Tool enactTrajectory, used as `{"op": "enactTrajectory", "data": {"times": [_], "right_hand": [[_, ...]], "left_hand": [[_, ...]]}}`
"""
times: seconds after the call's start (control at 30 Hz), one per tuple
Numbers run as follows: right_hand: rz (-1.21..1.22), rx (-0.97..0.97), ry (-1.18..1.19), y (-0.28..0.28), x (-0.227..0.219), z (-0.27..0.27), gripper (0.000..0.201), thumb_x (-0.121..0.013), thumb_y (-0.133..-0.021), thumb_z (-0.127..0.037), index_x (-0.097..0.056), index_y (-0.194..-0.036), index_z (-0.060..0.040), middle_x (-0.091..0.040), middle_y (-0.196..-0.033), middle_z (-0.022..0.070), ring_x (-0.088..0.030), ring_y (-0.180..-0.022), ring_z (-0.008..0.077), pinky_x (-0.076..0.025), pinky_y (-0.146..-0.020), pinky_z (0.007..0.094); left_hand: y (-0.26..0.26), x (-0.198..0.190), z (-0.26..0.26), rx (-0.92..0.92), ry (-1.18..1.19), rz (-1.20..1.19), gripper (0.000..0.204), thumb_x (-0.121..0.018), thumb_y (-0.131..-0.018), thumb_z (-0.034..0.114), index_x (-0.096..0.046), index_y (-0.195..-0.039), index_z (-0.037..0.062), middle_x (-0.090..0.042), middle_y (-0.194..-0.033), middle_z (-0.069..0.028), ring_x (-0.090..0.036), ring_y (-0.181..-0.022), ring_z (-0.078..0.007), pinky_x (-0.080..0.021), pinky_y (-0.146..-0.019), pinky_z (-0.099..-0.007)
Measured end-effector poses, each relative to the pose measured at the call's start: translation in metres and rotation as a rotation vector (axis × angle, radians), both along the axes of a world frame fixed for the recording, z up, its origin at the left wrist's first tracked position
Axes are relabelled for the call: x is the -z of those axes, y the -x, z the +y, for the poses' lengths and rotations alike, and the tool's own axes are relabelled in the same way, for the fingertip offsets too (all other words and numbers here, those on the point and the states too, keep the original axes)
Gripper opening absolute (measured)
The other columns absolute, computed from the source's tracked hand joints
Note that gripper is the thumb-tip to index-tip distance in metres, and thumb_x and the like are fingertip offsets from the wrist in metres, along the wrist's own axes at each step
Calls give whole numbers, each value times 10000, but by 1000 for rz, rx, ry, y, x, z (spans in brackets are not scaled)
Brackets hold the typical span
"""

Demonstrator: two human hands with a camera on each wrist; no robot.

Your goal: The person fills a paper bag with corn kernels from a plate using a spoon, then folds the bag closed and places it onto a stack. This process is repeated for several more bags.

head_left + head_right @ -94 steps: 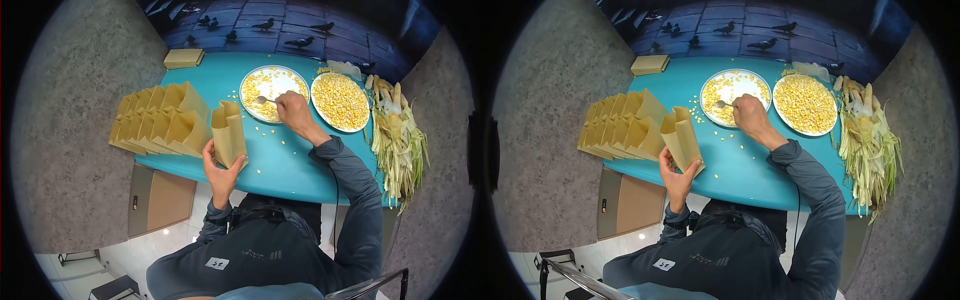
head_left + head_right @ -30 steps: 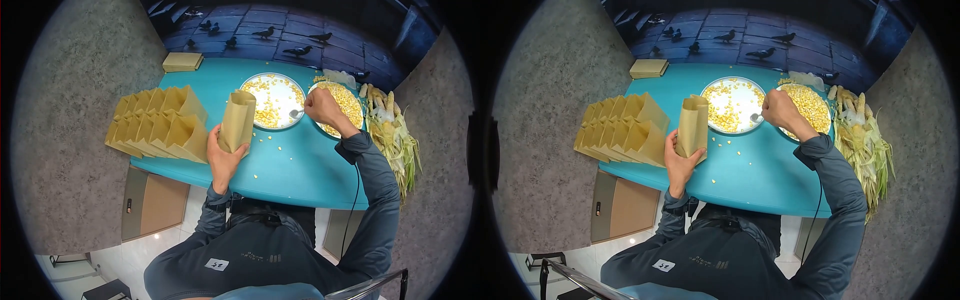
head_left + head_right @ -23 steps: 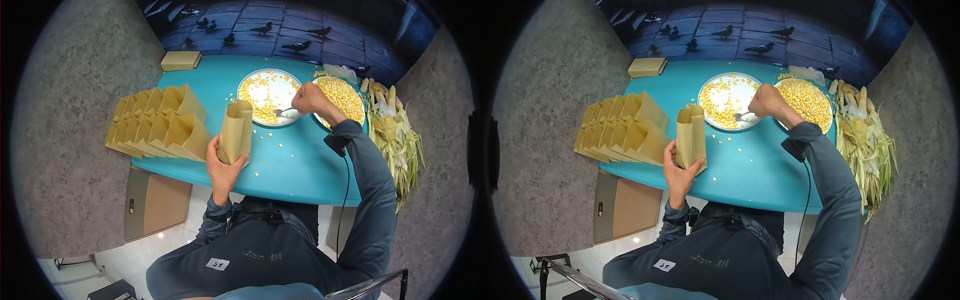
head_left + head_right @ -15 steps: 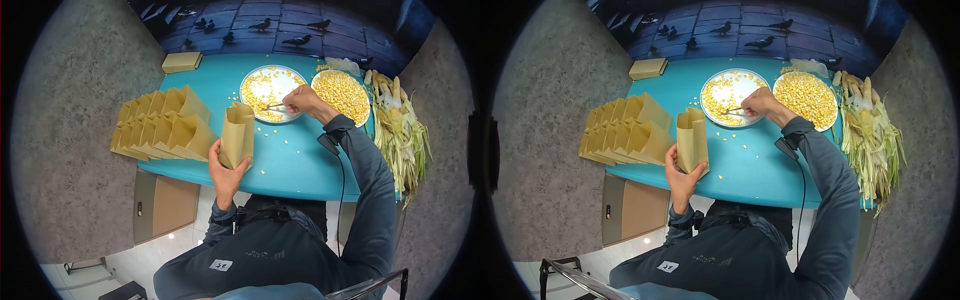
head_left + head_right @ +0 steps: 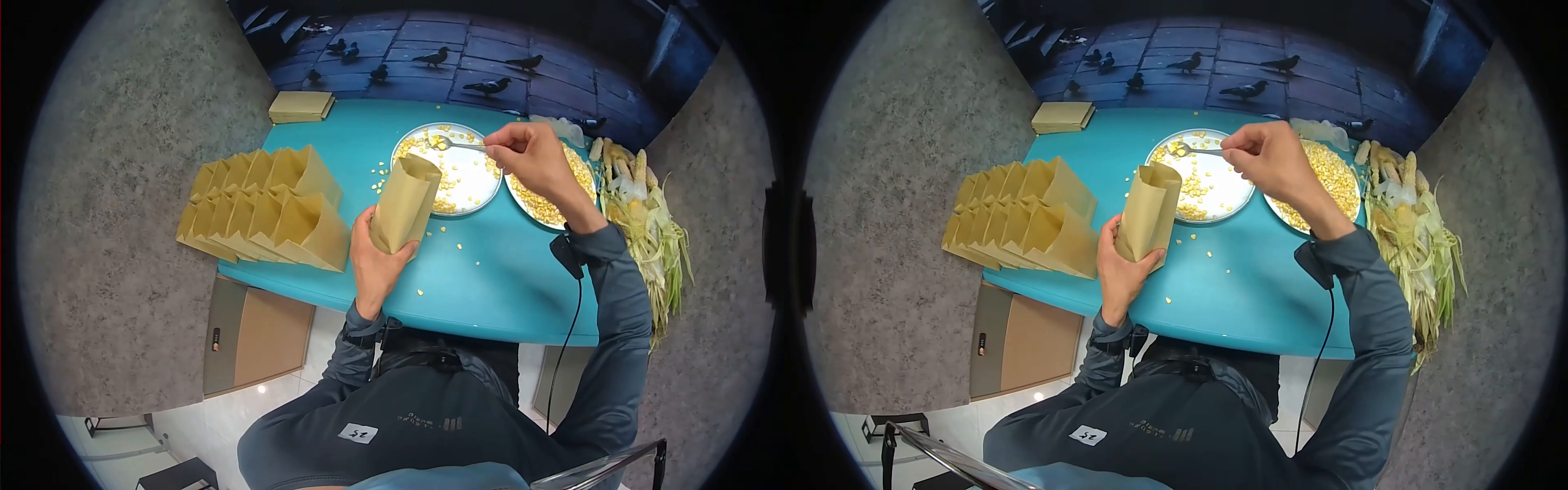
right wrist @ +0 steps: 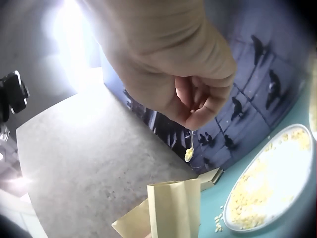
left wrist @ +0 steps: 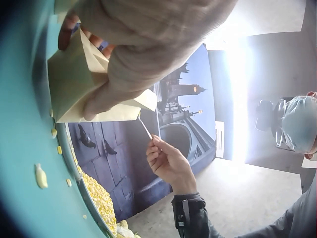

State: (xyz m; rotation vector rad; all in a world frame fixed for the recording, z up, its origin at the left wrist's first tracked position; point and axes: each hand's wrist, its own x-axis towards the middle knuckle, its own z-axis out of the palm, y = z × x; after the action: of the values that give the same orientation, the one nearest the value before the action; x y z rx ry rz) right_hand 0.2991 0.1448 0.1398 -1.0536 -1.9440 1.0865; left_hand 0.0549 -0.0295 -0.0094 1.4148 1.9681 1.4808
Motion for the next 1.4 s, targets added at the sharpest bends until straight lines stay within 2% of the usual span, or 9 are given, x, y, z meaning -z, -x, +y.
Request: {"op": "enactTrajectory", "data": {"times": [0.17, 0.33, 0.43, 0.5, 0.63, 0.83, 0.93, 1.07, 1.4], "right_hand": [[-175, -88, -857, 9, 15, -35, 84, -723, -923, -19, -776, -987, -17, -671, -892, 152, -695, -803, 386, -587, -707, 476], [-200, 98, -910, 9, 16, -22, 99, -700, -899, -7, -784, -945, -29, -692, -872, 161, -701, -808, 410, -585, -724, 501], [-451, 102, -632, -13, 40, 19, 73, -719, -845, -22, -789, -856, -8, -742, -823, 195, -727, -818, 438, -600, -753, 504], [-605, 123, -305, -15, 50, 34, 91, -731, -796, -48, -788, -800, 22, -761, -812, 250, -758, -833, 450, -617, -802, 490], [-667, 154, -95, 8, 56, 50, 113, -745, -774, -53, -797, -814, 39, -782, -846, 252, -795, -802, 372, -634, -831, 436], [-340, 117, 326, 50, 86, 59, 92, -799, -800, -50, -773, -769, 33, -790, -795, 149, -784, -696, 197, -657, -654, 291], [-172, 135, 410, 59, 123, 64, 103, -805, -801, -52, -767, -760, 35, -776, -773, 141, -773, -690, 183, -654, -644, 303], [45, 87, 596, 51, 142, 62, 110, -818, -860, -32, -795, -935, 45, -750, -819, 80, -701, -692, 132, -623, -663, 284], [46, 0, 258, 10, 23, 46, 116, -794, -929, -70, -807, -996, 24, -759, -835, 44, -692, -721, 107, -580, -693, 262]], "left_hand": [[-10, 3, 15, 15, -12, -15, 877, -981, -671, 142, -540, -1419, 22, -637, -1333, -189, -635, -1245, -381, -531, -1040, -470], [-11, 4, 13, 13, -20, -23, 883, -979, -672, 139, -537, -1427, 22, -638, -1333, -187, -640, -1238, -374, -531, -1042, -462], [-7, 2, 5, -13, -14, -76, 896, -979, -673, 128, -532, -1442, 16, -638, -1344, -185, -642, -1241, -357, -528, -1056, -446], [-2, 6, -5, -15, -99, -55, 924, -1001, -693, 101, -518, -1476, 15, -650, -1336, -147, -642, -1235, -263, -532, -1043, -406], [0, 10, -25, 9, -111, -126, 941, -1001, -697, 91, -503, -1492, 11, -629, -1373, -134, -620, -1268, -249, -510, -1071, -402], [8, 17, -42, -5, -109, -150, 961, -1007, -678, 125, -511, -1490, -8, -617, -1405, -169, -616, -1285, -292, -494, -1110, -416], [11, 19, -47, -13, -103, -153, 966, -1010, -675, 126, -510, -1490, -13, -612, -1414, -171, -612, -1294, -293, -491, -1113, -416], [13, 21, -48, -5, -90, -128, 956, -1003, -686, 89, -499, -1493, -10, -614, -1405, -158, -613, -1290, -273, -488, -1117, -407], [5, 8, -9, -15, -9, -73, 957, -1001, -656, 142, -522, -1474, 12, -626, -1392, -196, -636, -1269, -356, -526, -1067, -445]]}}
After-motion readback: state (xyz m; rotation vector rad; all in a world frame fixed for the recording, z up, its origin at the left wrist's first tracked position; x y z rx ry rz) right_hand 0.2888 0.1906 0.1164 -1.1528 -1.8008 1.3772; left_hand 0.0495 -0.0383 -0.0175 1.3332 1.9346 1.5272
